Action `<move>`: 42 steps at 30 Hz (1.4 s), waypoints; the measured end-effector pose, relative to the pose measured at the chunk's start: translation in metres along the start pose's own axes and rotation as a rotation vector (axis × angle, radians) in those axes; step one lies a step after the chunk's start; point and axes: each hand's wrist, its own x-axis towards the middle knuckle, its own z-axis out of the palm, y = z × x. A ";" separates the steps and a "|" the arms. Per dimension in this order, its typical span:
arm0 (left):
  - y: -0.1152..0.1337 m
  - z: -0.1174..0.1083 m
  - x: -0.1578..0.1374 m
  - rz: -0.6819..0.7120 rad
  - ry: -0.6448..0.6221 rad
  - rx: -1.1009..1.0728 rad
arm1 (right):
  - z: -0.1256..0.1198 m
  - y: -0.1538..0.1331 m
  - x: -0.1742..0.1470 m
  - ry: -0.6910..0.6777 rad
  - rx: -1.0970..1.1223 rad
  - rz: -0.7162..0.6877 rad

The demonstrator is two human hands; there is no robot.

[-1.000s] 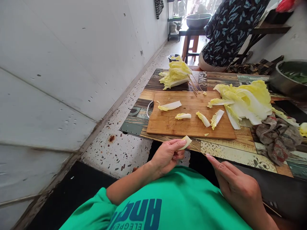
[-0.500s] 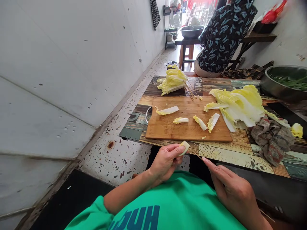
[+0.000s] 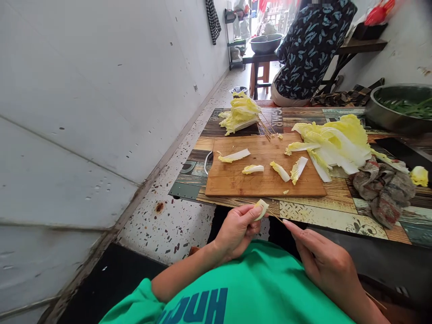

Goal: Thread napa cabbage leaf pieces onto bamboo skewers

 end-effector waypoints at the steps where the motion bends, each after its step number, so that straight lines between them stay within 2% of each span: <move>1: 0.000 0.001 0.000 -0.004 0.006 -0.014 | 0.000 0.000 0.001 -0.005 -0.006 0.004; 5: -0.003 0.006 -0.002 -0.010 0.009 0.035 | -0.001 -0.002 0.009 -0.023 -0.067 -0.025; 9: -0.004 0.013 -0.008 -0.033 -0.024 0.085 | 0.001 -0.006 0.017 0.024 -0.052 -0.082; 14: -0.005 0.017 -0.011 -0.027 0.001 0.041 | 0.001 -0.007 0.012 -0.015 -0.080 -0.042; 27: -0.010 0.017 -0.009 0.011 0.056 0.059 | -0.003 -0.009 0.015 -0.085 -0.113 -0.047; 35: -0.010 0.015 -0.009 0.009 0.040 0.060 | 0.000 -0.014 0.017 -0.001 -0.057 -0.009; 42: -0.012 0.014 -0.008 0.034 0.081 0.048 | -0.001 -0.013 0.016 -0.049 -0.063 -0.030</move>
